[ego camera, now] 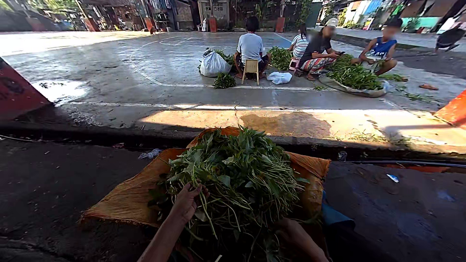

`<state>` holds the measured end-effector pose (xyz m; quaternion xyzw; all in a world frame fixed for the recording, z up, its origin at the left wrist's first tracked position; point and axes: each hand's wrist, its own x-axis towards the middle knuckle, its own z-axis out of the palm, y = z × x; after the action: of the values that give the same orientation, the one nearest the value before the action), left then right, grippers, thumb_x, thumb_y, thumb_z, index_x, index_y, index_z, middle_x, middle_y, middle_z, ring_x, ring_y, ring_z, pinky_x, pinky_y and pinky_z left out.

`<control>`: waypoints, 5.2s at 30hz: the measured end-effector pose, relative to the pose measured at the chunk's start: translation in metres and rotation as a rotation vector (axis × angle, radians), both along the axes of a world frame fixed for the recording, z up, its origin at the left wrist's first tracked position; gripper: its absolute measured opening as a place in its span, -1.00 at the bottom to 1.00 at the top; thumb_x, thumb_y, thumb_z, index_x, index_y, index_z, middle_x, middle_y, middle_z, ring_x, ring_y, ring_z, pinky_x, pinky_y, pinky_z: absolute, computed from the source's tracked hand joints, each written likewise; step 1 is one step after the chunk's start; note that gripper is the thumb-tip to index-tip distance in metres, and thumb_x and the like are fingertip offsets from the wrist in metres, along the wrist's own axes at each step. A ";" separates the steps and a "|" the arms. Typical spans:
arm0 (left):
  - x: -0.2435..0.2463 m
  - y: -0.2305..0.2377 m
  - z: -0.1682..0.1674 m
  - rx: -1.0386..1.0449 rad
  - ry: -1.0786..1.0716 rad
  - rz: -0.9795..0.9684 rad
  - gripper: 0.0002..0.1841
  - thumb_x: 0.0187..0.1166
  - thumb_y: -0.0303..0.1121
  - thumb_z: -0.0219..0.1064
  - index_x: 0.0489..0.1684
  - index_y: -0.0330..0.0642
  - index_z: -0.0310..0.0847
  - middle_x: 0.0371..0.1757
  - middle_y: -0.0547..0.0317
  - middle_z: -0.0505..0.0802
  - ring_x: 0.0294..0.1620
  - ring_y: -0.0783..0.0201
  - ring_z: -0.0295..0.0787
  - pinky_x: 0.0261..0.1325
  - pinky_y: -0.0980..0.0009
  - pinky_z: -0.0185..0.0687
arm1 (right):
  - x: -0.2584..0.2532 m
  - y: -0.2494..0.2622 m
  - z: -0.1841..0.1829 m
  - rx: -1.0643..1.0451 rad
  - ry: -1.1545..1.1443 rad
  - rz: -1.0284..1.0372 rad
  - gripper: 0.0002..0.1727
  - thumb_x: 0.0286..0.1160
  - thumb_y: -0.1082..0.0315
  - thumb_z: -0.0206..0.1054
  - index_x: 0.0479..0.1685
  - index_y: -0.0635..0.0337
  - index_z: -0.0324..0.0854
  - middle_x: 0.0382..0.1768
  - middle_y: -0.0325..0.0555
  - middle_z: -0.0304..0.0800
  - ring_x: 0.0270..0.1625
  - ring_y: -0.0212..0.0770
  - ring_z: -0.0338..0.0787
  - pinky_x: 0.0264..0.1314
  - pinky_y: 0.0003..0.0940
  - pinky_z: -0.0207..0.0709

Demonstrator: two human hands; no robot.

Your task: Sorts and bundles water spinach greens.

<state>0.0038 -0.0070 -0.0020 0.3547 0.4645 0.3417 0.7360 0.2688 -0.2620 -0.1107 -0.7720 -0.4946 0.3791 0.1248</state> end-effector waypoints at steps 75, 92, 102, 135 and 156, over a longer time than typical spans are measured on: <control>0.025 -0.014 0.002 0.024 -0.086 -0.151 -0.76 0.72 -0.64 0.13 0.27 -0.30 0.37 -0.21 -0.04 0.80 -0.29 0.15 0.87 -0.06 0.29 0.85 | 0.009 0.085 0.029 0.323 -0.445 -0.621 -0.34 0.52 0.45 0.31 0.66 0.40 0.29 0.53 0.44 0.43 0.32 0.35 0.73 0.33 0.13 0.63; 0.026 -0.026 -0.002 0.072 0.006 -0.270 -0.73 0.67 -0.64 0.22 0.26 -0.31 0.40 -0.09 0.00 0.76 -0.24 0.19 0.84 -0.08 0.30 0.85 | -0.073 0.084 0.044 0.886 0.305 -0.676 -0.58 0.28 0.46 0.51 0.18 0.32 0.68 -0.35 -0.11 0.84 -0.36 -0.32 0.81 -0.23 -0.38 0.71; 0.025 -0.028 -0.021 0.212 0.138 -0.298 -0.69 0.56 -0.59 0.38 0.23 -0.32 0.55 -0.12 0.11 0.81 -0.22 0.35 0.78 -0.16 0.43 0.73 | -0.154 0.121 0.037 1.026 -0.084 -0.338 -0.77 0.31 0.41 0.50 -0.10 0.33 0.81 -0.24 0.04 0.84 -0.28 -0.09 0.85 -0.14 -0.19 0.77; 0.010 -0.003 0.012 0.122 0.182 0.177 -0.81 0.57 -0.60 0.35 0.07 -0.31 0.64 -0.31 0.03 0.81 -0.39 0.26 0.73 -0.32 0.42 0.64 | -0.131 0.042 0.006 0.586 0.319 -0.053 -0.57 0.80 0.24 -0.10 -0.04 0.46 0.55 -0.45 -0.02 0.56 -0.36 -0.19 0.61 -0.16 -0.21 0.55; 0.014 -0.002 -0.002 0.043 0.037 -0.142 -0.75 0.58 -0.70 0.29 0.16 -0.40 0.56 -0.22 0.02 0.81 -0.32 0.24 0.81 -0.14 0.35 0.81 | -0.003 0.108 0.062 0.922 -0.364 -0.364 -0.83 0.46 0.59 0.36 -0.07 0.35 0.81 -0.12 0.24 0.87 0.03 0.36 0.82 0.14 0.39 0.58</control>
<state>0.0180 -0.0093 -0.0035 0.4086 0.4445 0.2917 0.7419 0.2659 -0.1538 -0.0489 -0.7639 -0.4815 -0.0460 0.4273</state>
